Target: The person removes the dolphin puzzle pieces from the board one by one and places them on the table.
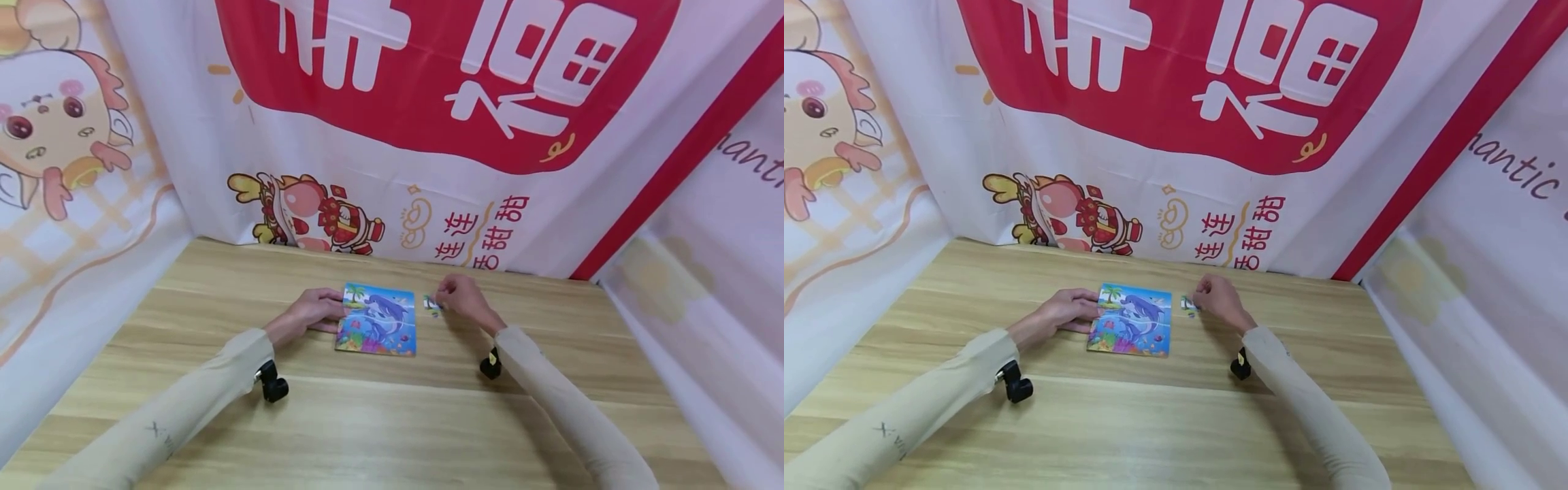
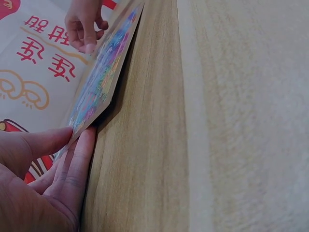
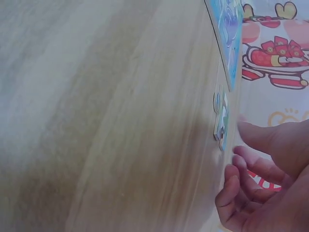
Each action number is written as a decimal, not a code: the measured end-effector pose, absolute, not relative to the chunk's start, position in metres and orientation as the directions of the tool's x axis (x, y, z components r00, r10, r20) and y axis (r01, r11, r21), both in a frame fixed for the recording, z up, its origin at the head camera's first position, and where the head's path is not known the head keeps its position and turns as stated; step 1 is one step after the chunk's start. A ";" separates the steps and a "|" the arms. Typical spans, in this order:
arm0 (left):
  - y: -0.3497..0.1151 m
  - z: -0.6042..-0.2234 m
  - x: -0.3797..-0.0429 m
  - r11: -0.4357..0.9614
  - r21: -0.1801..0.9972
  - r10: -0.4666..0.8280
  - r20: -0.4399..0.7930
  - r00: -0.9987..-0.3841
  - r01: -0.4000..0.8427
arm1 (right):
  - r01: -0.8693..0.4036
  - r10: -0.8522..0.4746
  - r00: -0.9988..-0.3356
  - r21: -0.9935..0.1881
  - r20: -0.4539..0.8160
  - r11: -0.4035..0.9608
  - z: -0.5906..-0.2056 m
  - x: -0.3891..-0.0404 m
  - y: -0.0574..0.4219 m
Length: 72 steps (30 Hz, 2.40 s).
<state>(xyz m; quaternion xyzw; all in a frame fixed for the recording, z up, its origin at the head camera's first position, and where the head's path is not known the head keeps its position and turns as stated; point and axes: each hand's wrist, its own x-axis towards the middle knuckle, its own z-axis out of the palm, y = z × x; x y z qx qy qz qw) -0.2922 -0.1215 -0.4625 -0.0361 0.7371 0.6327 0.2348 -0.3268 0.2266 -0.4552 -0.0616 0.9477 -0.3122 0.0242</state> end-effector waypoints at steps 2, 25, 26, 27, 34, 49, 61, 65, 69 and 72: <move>-0.124 -0.461 -0.293 0.195 0.918 0.240 -0.385 -0.891 -0.344 | -0.106 -0.119 -0.993 -0.629 0.021 0.771 -0.454 -0.328 0.225; -0.122 -0.465 -0.291 0.205 0.920 0.241 -0.379 -0.893 -0.335 | -0.139 -0.312 -0.950 -0.848 -0.032 0.512 -0.432 -0.331 0.172; -0.122 -0.465 -0.291 0.205 0.920 0.242 -0.379 -0.893 -0.334 | -0.157 -0.320 -0.947 -0.825 -0.031 0.543 -0.433 -0.331 0.168; -0.123 -0.465 -0.291 0.205 0.920 0.242 -0.379 -0.893 -0.334 | -0.179 -0.327 -0.945 -0.799 -0.024 0.574 -0.434 -0.332 0.164; -0.124 -0.468 -0.289 0.198 0.917 0.257 -0.389 -0.885 -0.346 | -0.278 -0.431 -0.902 -0.735 -0.021 0.619 -0.442 -0.327 0.142; -0.124 -0.466 -0.293 0.208 0.919 0.252 -0.382 -0.889 -0.336 | -0.443 -0.513 -0.858 -0.552 0.032 0.706 -0.440 -0.320 0.121; -0.125 -0.461 -0.293 0.203 0.915 0.254 -0.394 -0.883 -0.350 | -0.354 -0.461 -0.887 -0.628 -0.009 0.693 -0.441 -0.327 0.118; -0.126 -0.459 -0.293 0.208 0.914 0.255 -0.395 -0.882 -0.349 | -0.345 -0.439 -0.899 -0.632 0.009 0.694 -0.443 -0.327 0.117; -0.126 -0.459 -0.294 0.212 0.913 0.249 -0.395 -0.884 -0.348 | -0.336 -0.430 -0.903 -0.618 -0.004 0.711 -0.441 -0.329 0.117; -0.125 -0.459 -0.294 0.213 0.913 0.247 -0.395 -0.885 -0.348 | -0.314 -0.426 -0.905 -0.645 -0.020 0.697 -0.438 -0.331 0.120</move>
